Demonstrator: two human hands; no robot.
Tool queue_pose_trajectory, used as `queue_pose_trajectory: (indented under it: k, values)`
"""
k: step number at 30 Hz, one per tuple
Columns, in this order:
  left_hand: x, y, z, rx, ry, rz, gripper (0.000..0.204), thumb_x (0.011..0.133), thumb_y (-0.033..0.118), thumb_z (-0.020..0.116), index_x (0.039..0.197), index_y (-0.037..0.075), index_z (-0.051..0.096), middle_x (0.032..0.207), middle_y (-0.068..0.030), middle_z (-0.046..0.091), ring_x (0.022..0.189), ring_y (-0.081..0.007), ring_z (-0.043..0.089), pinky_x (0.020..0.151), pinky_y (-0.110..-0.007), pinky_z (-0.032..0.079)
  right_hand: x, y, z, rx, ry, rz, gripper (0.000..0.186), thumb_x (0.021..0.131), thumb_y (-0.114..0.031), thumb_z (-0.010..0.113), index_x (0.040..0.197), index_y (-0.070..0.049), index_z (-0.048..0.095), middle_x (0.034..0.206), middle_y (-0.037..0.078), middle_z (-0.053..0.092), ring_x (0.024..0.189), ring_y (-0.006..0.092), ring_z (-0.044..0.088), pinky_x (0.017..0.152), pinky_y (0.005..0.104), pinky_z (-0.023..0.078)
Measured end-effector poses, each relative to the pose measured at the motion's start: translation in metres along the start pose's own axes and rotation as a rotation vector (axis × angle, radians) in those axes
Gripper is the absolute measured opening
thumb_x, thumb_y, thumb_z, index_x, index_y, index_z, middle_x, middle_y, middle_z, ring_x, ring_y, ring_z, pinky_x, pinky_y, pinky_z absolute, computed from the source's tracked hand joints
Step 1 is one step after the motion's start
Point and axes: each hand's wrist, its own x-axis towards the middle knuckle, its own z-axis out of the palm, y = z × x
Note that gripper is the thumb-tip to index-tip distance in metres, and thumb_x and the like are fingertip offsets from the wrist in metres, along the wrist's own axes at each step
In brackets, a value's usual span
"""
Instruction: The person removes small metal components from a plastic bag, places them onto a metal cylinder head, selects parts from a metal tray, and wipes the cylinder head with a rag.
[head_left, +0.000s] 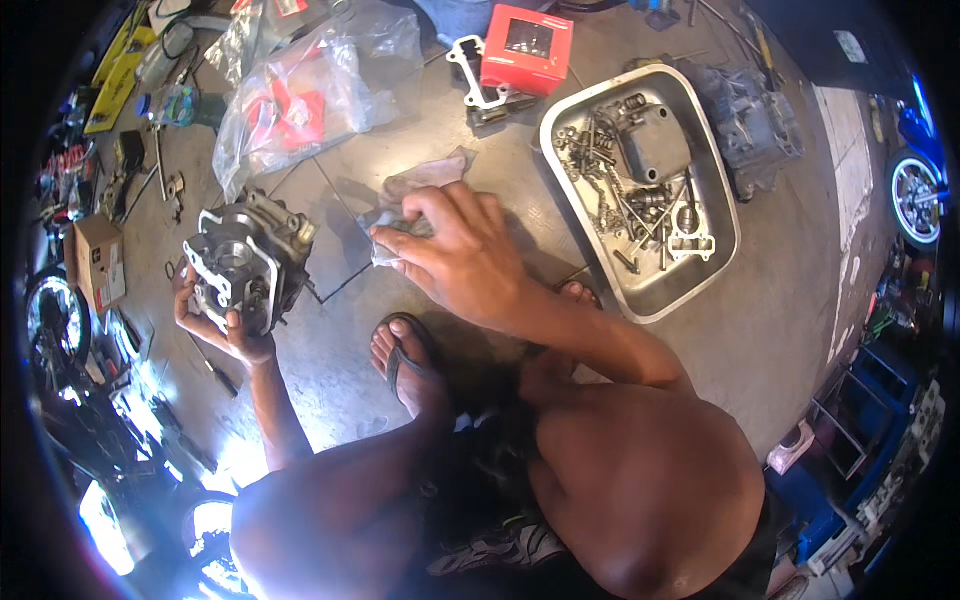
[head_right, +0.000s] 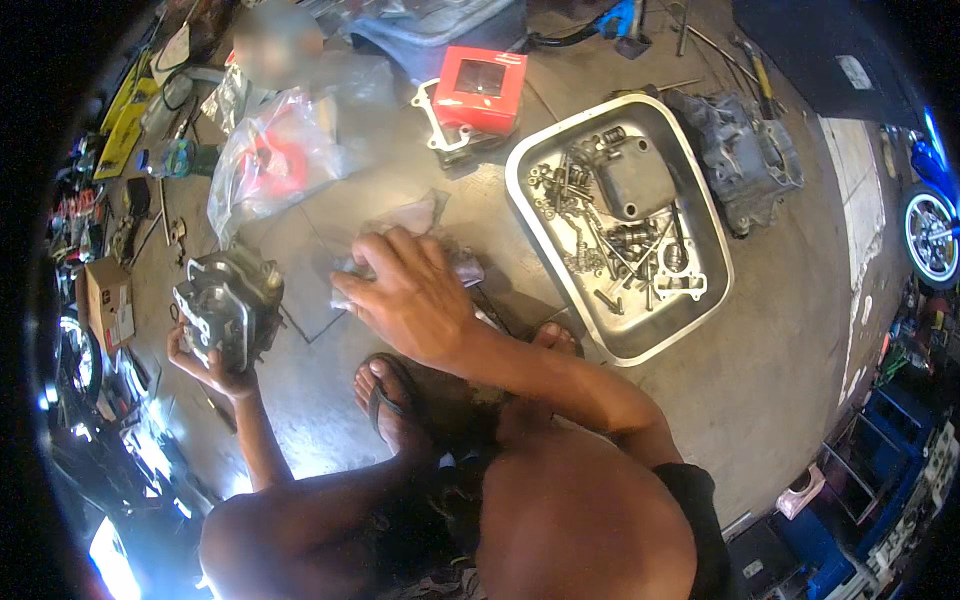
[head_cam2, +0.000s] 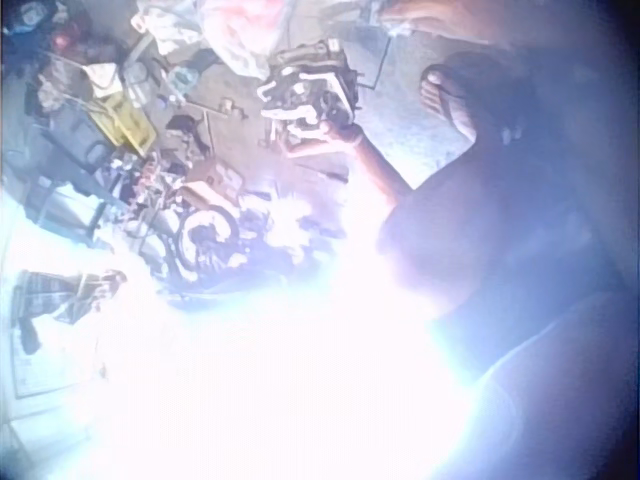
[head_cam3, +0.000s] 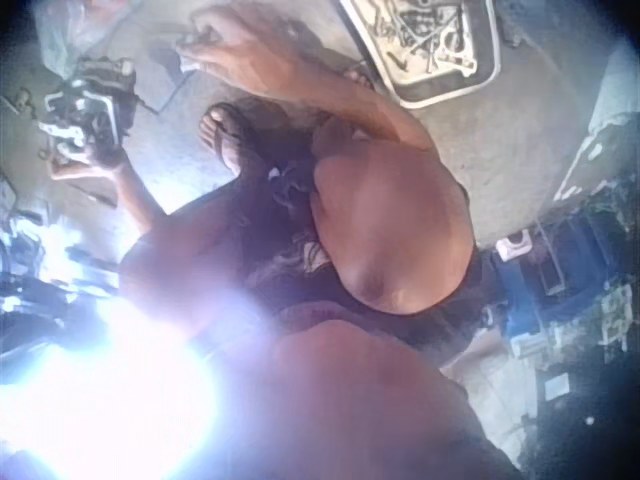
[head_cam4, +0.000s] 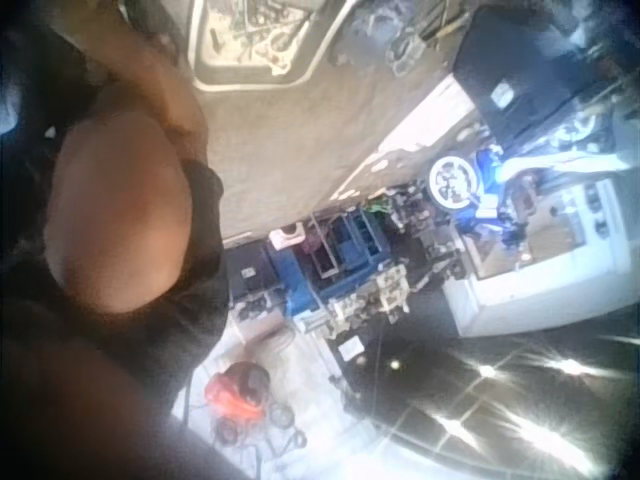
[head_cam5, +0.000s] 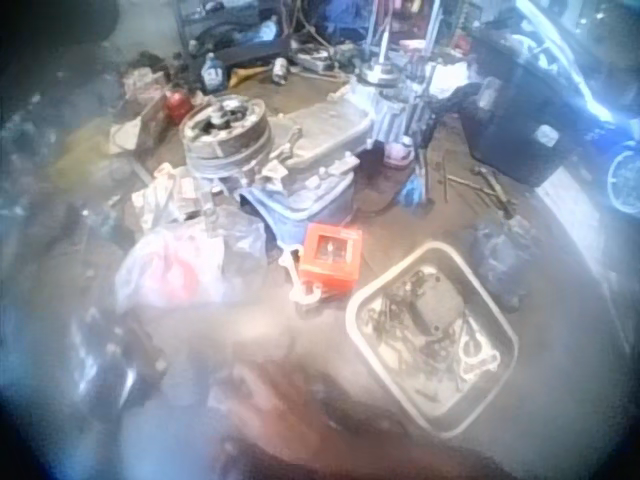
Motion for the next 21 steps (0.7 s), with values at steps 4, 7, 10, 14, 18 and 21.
queue_pose_trajectory:
  k: [4, 7, 10, 14, 18, 21]
  values:
    - [0.0, 0.001, -0.019, 0.176, -0.027, 0.074, 0.074, 0.081, 0.052, 0.069, 0.131, 0.003, 0.044, 0.132, -0.0204, 0.051, 0.129, -0.0359, 0.048, 0.111, -0.055, 0.04, 0.015, -0.002, -0.015, -0.192, 0.265, -0.069, 0.038, 0.077, -0.032, 0.083, 0.114, -0.025, 0.078, 0.128, -0.001, 0.06, 0.124, 0.0228, 0.052, 0.099, 0.0437, 0.035]
    - [0.0, 0.018, 0.019, 0.08, -0.044, 0.025, 0.079, 0.082, 0.058, 0.071, 0.13, 0.001, 0.043, 0.133, -0.0202, 0.051, 0.131, -0.0347, 0.047, 0.114, -0.053, 0.034, -0.004, 0.057, 0.009, -0.244, 0.0, 0.055, 0.03, 0.084, -0.028, 0.077, 0.113, -0.019, 0.078, 0.127, 0.004, 0.062, 0.127, 0.0258, 0.051, 0.107, 0.0508, 0.035]
    - [-0.003, 0.024, 0.015, 0.026, -0.06, -0.047, 0.081, 0.081, 0.057, 0.073, 0.131, 0.003, 0.04, 0.138, -0.0237, 0.049, 0.132, -0.0342, 0.046, 0.114, -0.05, 0.033, -0.026, 0.067, -0.003, -0.355, -0.113, 0.097, 0.026, 0.087, -0.026, 0.074, 0.11, -0.015, 0.077, 0.125, 0.006, 0.063, 0.127, 0.0282, 0.051, 0.11, 0.0509, 0.034]
    - [-0.008, 0.015, 0.008, -0.039, -0.127, -0.1, 0.086, 0.08, 0.053, 0.078, 0.135, 0.007, 0.031, 0.147, -0.0312, 0.043, 0.134, -0.0367, 0.047, 0.113, -0.05, 0.036, -0.043, 0.061, -0.03, -0.369, -0.458, 0.015, 0.023, 0.087, -0.023, 0.074, 0.107, -0.014, 0.077, 0.13, 0.007, 0.063, 0.128, 0.0279, 0.052, 0.107, 0.0486, 0.037]
    - [-0.011, 0.009, 0.012, -0.093, -0.151, -0.128, 0.085, 0.08, 0.052, 0.079, 0.135, 0.007, 0.031, 0.146, -0.0307, 0.043, 0.135, -0.037, 0.045, 0.115, -0.05, 0.034, -0.018, 0.054, -0.022, -0.081, -0.52, 0.221, 0.024, 0.087, -0.022, 0.073, 0.109, -0.012, 0.075, 0.128, 0.011, 0.063, 0.122, 0.0281, 0.054, 0.103, 0.046, 0.042]
    - [-0.008, 0.013, 0.016, -0.129, -0.159, -0.142, 0.084, 0.08, 0.05, 0.079, 0.135, 0.008, 0.031, 0.146, -0.0306, 0.043, 0.135, -0.0373, 0.045, 0.115, -0.05, 0.033, -0.003, 0.071, 0.016, -0.046, -0.247, 0.059, 0.029, 0.086, -0.022, 0.075, 0.112, -0.011, 0.074, 0.125, 0.009, 0.062, 0.118, 0.0271, 0.056, 0.096, 0.0435, 0.046]
